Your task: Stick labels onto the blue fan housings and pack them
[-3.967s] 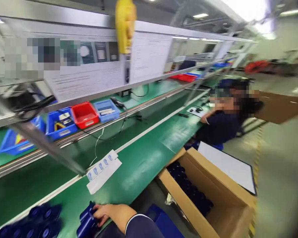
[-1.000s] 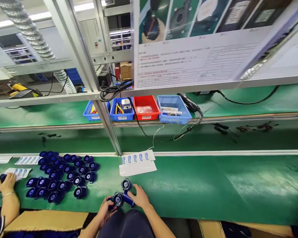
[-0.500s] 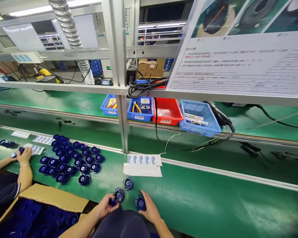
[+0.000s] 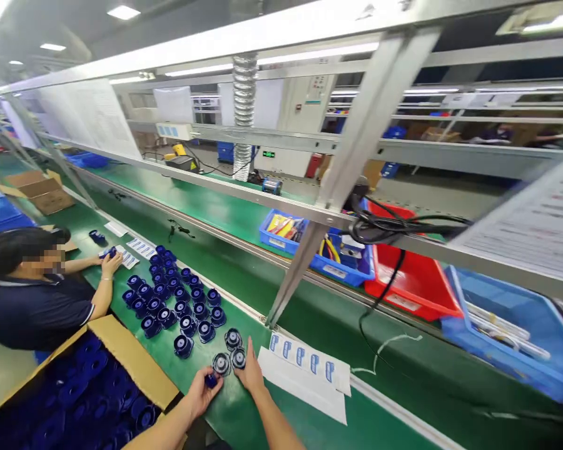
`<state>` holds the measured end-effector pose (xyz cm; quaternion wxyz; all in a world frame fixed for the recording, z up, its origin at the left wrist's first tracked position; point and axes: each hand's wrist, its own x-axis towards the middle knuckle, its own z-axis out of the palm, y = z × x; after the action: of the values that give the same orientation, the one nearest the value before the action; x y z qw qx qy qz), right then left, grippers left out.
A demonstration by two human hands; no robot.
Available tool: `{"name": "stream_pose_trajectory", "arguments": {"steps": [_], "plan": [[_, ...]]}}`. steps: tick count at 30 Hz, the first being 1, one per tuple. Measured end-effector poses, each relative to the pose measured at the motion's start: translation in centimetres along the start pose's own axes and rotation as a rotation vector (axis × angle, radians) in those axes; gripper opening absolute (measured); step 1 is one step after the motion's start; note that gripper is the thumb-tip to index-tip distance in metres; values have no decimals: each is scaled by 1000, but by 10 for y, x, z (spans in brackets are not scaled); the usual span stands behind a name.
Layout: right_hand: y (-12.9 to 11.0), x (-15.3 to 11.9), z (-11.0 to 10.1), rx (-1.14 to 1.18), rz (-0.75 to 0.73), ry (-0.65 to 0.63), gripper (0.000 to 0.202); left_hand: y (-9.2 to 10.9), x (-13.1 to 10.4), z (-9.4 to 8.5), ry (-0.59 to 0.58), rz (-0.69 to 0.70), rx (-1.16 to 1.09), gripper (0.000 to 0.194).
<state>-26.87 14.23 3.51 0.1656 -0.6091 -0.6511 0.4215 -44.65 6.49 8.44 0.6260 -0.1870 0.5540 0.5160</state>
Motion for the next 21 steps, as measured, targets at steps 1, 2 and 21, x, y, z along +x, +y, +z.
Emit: {"name": "stream_pose_trajectory", "arguments": {"steps": [1,2,21], "plan": [[-6,12,1,-1,-2,21,121,8,3,2,-17,25,-20,25],[-11,21,2,-4,-2,38,117,15,5,2,-33,44,-36,28],[-117,-133,177,-253,-695,-562,36,-63,-126,-264,-110,9,-398,30]]}}
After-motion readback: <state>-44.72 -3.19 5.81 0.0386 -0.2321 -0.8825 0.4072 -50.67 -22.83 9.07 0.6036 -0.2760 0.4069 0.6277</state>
